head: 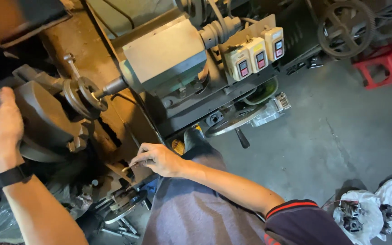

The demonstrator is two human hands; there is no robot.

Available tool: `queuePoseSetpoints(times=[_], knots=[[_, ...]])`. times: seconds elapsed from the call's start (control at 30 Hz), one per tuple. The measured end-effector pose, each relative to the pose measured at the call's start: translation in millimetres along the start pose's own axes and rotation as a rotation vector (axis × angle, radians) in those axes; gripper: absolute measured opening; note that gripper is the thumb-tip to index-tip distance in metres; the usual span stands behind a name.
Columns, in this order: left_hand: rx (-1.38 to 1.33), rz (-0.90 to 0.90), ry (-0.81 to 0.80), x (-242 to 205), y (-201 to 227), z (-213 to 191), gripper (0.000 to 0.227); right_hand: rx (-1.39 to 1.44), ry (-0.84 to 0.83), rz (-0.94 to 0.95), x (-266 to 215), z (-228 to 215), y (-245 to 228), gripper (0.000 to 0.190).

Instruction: The person operates a metal lathe, using a wrench to tighten the chuck and a metal rod to rotate the spindle. They repeatedly adjust the chuck and spindle components while working in a workshop environment.

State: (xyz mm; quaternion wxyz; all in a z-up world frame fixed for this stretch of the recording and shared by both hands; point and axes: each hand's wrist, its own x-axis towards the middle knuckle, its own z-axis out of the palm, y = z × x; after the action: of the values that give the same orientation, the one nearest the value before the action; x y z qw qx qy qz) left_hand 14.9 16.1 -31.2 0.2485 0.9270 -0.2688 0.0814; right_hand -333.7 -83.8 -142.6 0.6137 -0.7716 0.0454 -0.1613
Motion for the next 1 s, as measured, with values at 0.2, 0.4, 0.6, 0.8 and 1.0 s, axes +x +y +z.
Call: queuePoseSetpoints(times=[0.2,0.4,0.6,0.8,1.0], knots=[[-0.043,-0.162,-0.058,0,9,-3,0.049,0.051,0.084,0.094,14,-2,-11,0.031],[0.02,-0.165,-0.049,3,10,-7,0.053,0.141,0.191,0.21,27,-4,-17,0.026],[0.083,-0.044,-0.005,5,-28,6,0.049,0.216,0.27,0.224,40,1,-10,0.021],[0.087,0.028,0.063,3,-23,10,0.049,0.347,0.306,0.288,46,6,0,0.019],[0.005,-0.018,0.029,7,14,-10,0.044,0.374,0.327,0.3,54,15,16,0.019]])
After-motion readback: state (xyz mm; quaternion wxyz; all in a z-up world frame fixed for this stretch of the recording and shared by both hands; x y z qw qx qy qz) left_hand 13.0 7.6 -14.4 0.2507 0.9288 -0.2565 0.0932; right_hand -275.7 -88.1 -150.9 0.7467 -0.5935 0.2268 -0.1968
